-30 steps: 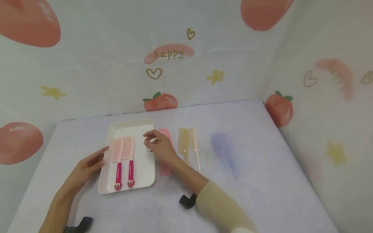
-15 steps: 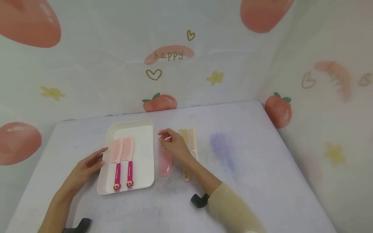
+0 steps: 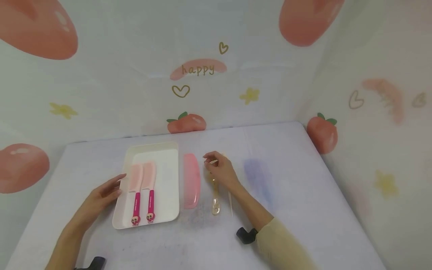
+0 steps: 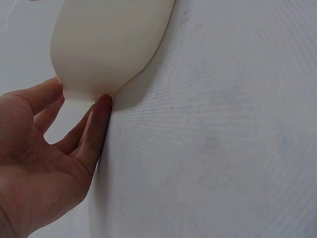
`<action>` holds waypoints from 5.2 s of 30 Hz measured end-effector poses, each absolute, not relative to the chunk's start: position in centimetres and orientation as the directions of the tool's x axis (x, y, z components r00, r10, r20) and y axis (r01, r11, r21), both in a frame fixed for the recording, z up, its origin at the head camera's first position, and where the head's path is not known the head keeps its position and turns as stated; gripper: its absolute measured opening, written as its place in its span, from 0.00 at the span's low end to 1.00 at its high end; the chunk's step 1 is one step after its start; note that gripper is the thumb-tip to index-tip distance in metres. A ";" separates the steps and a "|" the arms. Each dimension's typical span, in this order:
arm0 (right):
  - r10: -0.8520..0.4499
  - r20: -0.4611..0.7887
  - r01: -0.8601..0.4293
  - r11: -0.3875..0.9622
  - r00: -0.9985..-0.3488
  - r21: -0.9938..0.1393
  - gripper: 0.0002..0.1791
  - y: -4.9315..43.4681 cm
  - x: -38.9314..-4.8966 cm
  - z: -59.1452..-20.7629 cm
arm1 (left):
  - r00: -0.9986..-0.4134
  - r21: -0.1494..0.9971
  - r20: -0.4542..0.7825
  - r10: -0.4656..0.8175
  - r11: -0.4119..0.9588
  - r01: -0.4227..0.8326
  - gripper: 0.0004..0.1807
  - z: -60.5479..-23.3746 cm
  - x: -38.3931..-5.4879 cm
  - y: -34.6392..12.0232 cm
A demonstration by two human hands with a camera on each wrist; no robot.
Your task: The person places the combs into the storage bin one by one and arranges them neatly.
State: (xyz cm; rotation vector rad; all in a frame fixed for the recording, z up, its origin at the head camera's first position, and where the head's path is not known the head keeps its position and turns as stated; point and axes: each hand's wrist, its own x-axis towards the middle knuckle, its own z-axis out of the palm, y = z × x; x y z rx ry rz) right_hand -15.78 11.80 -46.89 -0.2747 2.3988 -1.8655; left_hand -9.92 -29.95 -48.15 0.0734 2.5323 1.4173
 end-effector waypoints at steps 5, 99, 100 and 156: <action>-0.163 0.033 -0.075 0.256 -0.986 -0.964 0.13 13.2 -15.9 -47.2 | -0.974 0.833 -0.172 0.149 0.550 -0.063 0.33 -48.3 -9.9 -29.9; 0.030 0.064 -0.017 0.781 -0.997 -0.624 0.16 15.2 -12.8 -48.6 | -0.979 0.833 -0.160 0.128 0.549 -0.065 0.33 -48.2 -9.4 -29.4; 0.026 0.071 -0.024 0.785 -0.997 -0.619 0.16 15.2 -12.8 -48.6 | -0.979 0.835 -0.161 0.128 0.547 -0.066 0.33 -48.2 -9.4 -29.4; 0.039 0.067 -0.023 0.680 -0.997 -0.732 0.16 13.6 -13.6 -49.6 | -0.977 0.818 -0.187 0.102 0.568 -0.097 0.34 -48.4 -9.2 -29.3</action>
